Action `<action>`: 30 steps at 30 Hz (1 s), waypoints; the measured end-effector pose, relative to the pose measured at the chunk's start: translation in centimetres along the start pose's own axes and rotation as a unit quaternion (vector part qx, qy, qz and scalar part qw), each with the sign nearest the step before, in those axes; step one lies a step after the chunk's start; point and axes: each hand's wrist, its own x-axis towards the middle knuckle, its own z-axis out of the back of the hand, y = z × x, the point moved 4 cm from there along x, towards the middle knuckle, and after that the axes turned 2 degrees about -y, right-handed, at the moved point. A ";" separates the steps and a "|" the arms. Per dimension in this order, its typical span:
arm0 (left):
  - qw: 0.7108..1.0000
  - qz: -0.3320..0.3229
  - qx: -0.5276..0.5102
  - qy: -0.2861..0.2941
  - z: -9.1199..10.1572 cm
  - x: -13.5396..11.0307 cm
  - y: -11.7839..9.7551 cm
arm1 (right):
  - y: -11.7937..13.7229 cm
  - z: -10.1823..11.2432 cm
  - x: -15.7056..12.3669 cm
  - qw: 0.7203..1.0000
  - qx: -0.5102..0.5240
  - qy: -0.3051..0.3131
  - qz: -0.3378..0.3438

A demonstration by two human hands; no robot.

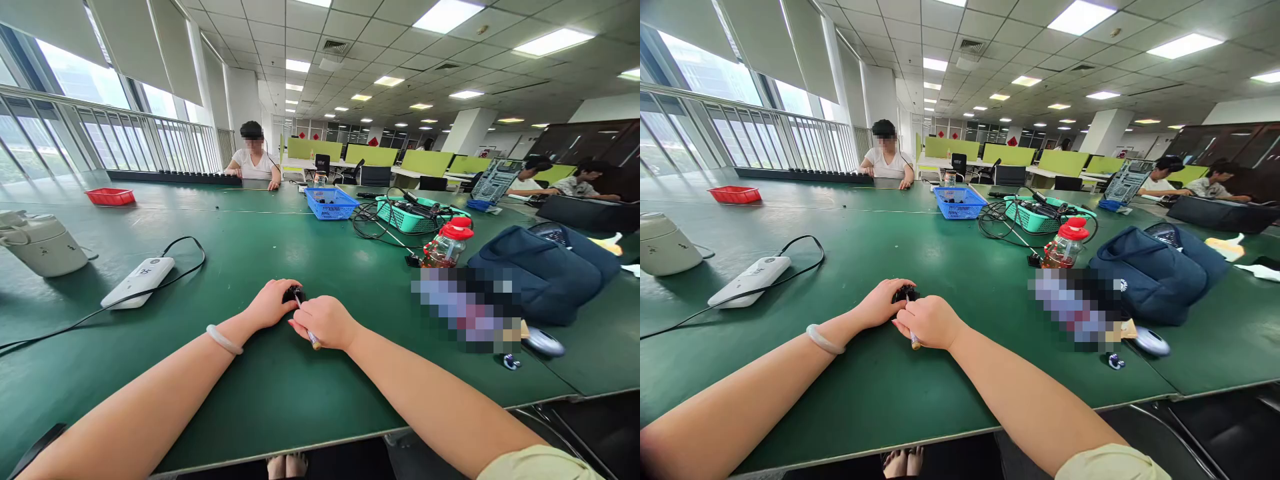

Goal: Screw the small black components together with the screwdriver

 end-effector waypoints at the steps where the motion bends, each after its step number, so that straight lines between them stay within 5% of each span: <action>1: 1.000 0.003 -0.001 -0.002 0.0 0.0 0.1 | -0.1 0.0 0.0 1.000 -0.003 -0.005 -0.003; 6: 1.000 -0.002 -0.016 -0.007 -0.2 0.1 0.6 | -1.3 0.3 -0.3 0.996 0.017 -0.024 -0.078; 10: 1.000 0.012 -0.016 -0.015 -0.4 0.3 1.1 | -3.4 0.4 -0.8 0.962 0.145 -0.032 -0.231; 13: 1.000 0.010 -0.025 -0.014 -0.5 0.3 1.1 | -5.2 -0.2 -1.7 0.878 0.277 -0.052 -0.387; 16: 1.000 0.011 -0.023 -0.005 -0.3 0.2 0.9 | -6.9 -1.3 -3.0 0.749 0.384 -0.094 -0.531; 19: 1.000 0.011 -0.015 -0.001 0.0 0.0 0.5 | -8.2 -1.6 -3.9 0.624 0.472 -0.148 -0.605; 21: 1.000 0.006 -0.012 -0.002 0.3 -0.2 0.3 | -9.1 -0.9 -3.7 0.579 0.516 -0.172 -0.608; 25: 1.000 0.001 -0.022 0.008 0.6 -0.6 0.1 | -11.1 1.8 -1.0 0.579 0.548 -0.128 -0.590; 30: 0.999 -0.018 -0.028 0.007 0.9 -1.0 0.3 | -11.5 1.5 3.1 0.654 0.493 -0.066 -0.569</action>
